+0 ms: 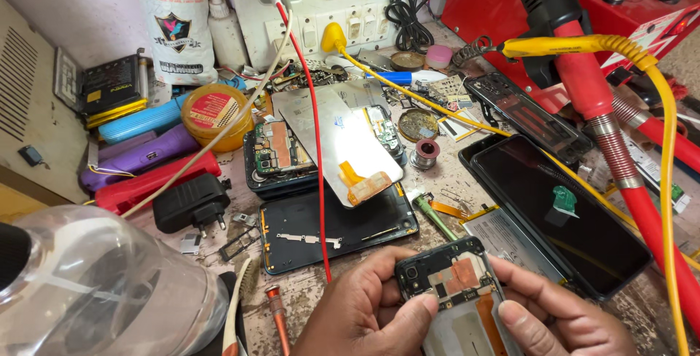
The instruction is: The person disassembles a mobile phone, removes the motherboard using a screwdriver and tweezers, and handles the display assembly. The person then reassembles the phone by placing the motherboard back into the chassis and reconnecting components.
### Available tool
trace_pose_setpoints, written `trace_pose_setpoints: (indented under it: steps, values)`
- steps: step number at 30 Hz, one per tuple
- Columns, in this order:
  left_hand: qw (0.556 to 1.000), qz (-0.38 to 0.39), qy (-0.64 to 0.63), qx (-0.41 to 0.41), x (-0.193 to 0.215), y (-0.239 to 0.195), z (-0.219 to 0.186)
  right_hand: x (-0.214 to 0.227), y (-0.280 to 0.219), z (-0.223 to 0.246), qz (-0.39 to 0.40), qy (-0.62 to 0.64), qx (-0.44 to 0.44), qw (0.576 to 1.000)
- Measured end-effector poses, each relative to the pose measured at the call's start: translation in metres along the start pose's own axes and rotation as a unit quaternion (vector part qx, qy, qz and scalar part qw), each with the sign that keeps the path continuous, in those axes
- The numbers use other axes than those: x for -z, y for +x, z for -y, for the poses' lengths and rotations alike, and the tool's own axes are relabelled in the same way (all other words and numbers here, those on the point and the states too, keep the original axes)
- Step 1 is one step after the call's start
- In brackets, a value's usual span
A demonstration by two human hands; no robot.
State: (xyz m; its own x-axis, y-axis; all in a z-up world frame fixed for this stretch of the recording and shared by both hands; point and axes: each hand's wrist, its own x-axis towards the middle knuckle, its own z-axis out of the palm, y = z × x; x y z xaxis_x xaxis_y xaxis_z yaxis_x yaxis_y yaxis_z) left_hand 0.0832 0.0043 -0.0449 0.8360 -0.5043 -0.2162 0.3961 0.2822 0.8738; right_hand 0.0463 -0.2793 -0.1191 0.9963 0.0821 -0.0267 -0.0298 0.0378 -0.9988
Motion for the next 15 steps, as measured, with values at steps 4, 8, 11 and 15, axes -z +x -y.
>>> trace_pose_setpoints:
  steps: [4, 8, 11, 15]
  values:
    - [1.0, -0.005, 0.01, -0.015, -0.003, 0.001, 0.002, -0.006, -0.003, 0.006, -0.026, -0.027, 0.004, 0.999]
    - [0.996, -0.041, -0.048, -0.067, -0.007, 0.001, -0.003, -0.016, -0.008, 0.011, -0.046, 0.019, -0.005, 0.999]
    - [0.987, -0.101, 0.046, -0.119, -0.003, 0.002, -0.012, -0.018, -0.006, 0.015, -0.047, 0.009, -0.03, 0.998]
    - [0.987, -0.128, -0.033, -0.086, -0.002, 0.0, -0.017, -0.017, -0.007, 0.012, -0.046, -0.043, 0.021, 0.998]
